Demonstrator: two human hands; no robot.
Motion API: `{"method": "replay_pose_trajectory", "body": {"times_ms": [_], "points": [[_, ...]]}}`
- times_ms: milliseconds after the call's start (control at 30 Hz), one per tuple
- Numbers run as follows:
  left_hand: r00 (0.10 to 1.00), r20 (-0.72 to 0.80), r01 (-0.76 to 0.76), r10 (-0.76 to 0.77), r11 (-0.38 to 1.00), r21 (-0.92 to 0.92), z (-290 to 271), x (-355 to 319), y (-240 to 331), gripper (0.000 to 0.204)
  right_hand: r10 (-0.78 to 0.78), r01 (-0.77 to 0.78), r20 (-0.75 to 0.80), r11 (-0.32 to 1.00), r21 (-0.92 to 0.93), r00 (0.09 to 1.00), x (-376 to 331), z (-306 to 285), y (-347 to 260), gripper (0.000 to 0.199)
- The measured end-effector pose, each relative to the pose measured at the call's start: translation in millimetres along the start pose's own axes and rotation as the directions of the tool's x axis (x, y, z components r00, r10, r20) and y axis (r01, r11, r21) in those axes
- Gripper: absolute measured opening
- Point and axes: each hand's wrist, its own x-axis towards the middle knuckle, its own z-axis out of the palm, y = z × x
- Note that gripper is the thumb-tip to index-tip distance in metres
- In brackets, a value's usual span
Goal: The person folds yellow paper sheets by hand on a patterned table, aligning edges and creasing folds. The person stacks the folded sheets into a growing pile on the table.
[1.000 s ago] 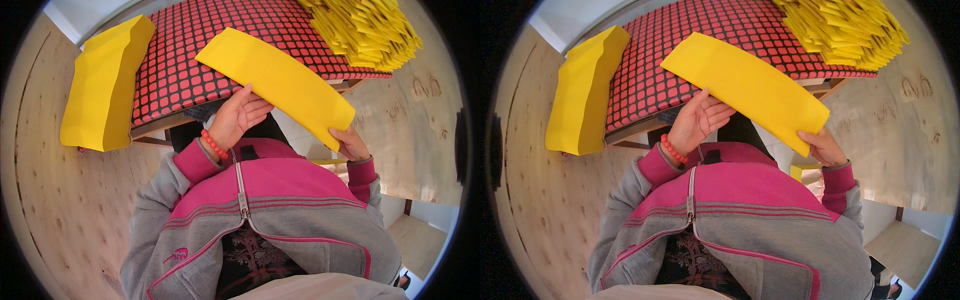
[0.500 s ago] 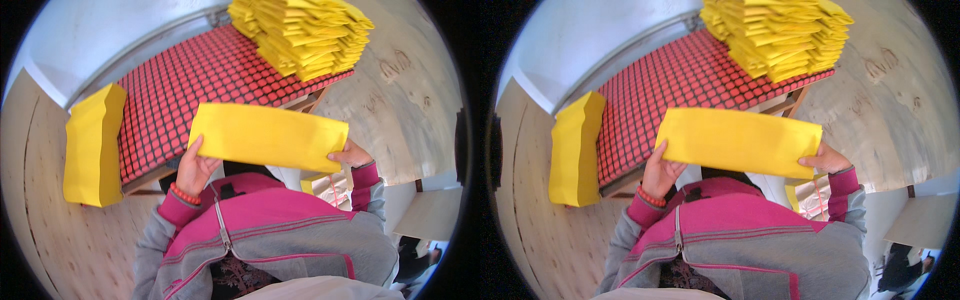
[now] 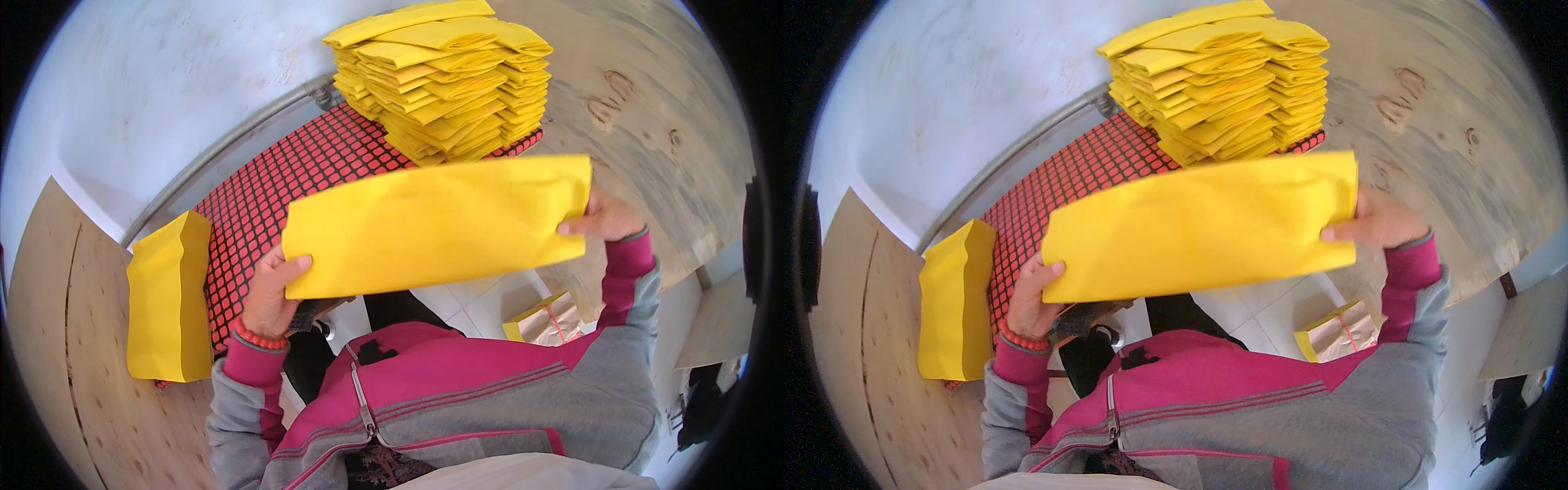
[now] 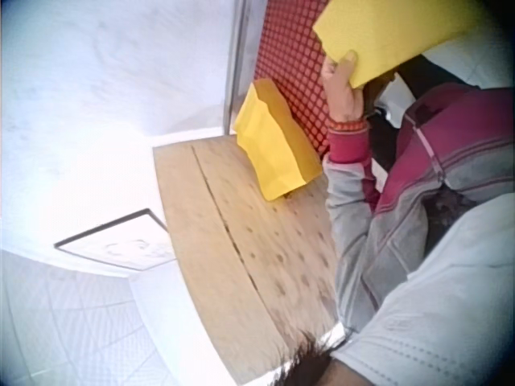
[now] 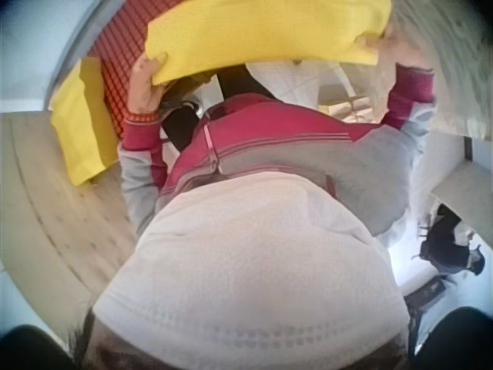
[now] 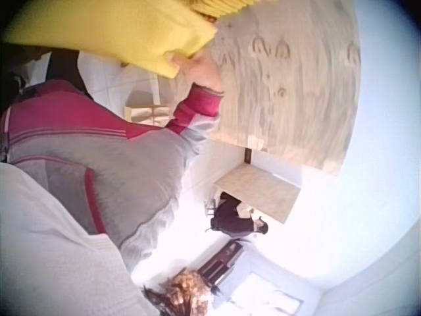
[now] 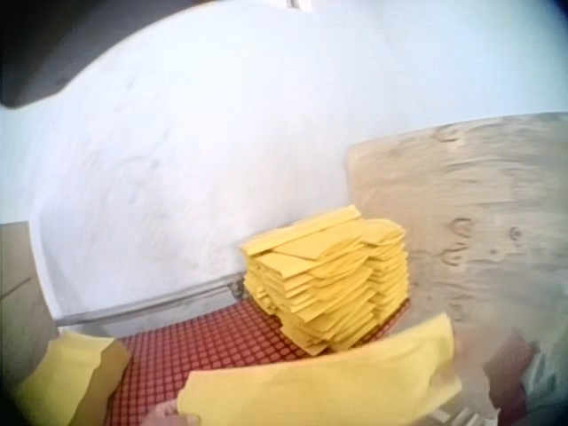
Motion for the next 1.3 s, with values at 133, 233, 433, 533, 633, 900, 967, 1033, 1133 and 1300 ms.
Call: {"method": "replay_pose_trajectory", "body": {"times_ms": [133, 233, 433, 533, 633, 900, 967, 1033, 1133, 1300], "points": [[0.987, 0.114, -0.142, 0.118, 0.959, 0.243, 31, 35, 58, 0.048, -0.144, 0.128, -0.068, 0.973, -0.194, 0.987, 19, -67, -52, 0.057], [0.949, 0.239, -0.271, 0.207, 0.92, 0.281, 57, 82, 99, 0.044, -0.214, 0.146, -0.235, 0.95, -0.277, 0.948, 44, -124, -91, 0.053], [0.94, 0.187, -0.333, 0.284, 0.88, 0.338, 99, 197, 138, 0.029, -0.199, 0.104, -0.476, 0.97, -0.219, 0.857, 118, -239, -127, 0.034], [0.948, 0.102, -0.317, 0.3, 0.884, 0.345, 112, 241, 125, 0.029, -0.138, 0.067, -0.57, 0.987, -0.144, 0.81, 161, -274, -109, 0.023], [0.965, 0.049, -0.258, 0.258, 0.892, 0.371, 118, 265, 108, 0.029, -0.041, -0.009, -0.658, 0.997, -0.072, 0.752, 190, -288, -89, 0.031], [0.996, 0.091, -0.03, 0.003, 0.955, 0.296, 102, 264, 87, 0.026, 0.076, -0.141, -0.605, 0.988, -0.062, 0.793, 196, -278, -66, 0.018], [0.995, 0.098, -0.019, -0.007, 0.965, 0.262, 98, 263, 88, 0.026, 0.068, -0.13, -0.624, 0.99, -0.055, 0.779, 197, -279, -66, 0.018], [0.993, 0.118, -0.059, 0.027, 0.96, 0.273, 97, 263, 88, 0.026, 0.054, -0.116, -0.631, 0.992, -0.058, 0.774, 200, -282, -67, 0.017], [0.991, 0.126, -0.076, 0.043, 0.961, 0.267, 98, 265, 86, 0.026, 0.029, -0.086, -0.612, 0.994, -0.063, 0.791, 208, -291, -65, 0.018], [0.993, 0.106, -0.086, 0.059, 0.959, 0.269, 98, 265, 83, 0.025, -0.012, -0.041, -0.573, 0.996, -0.08, 0.819, 231, -313, -48, 0.023]]}}
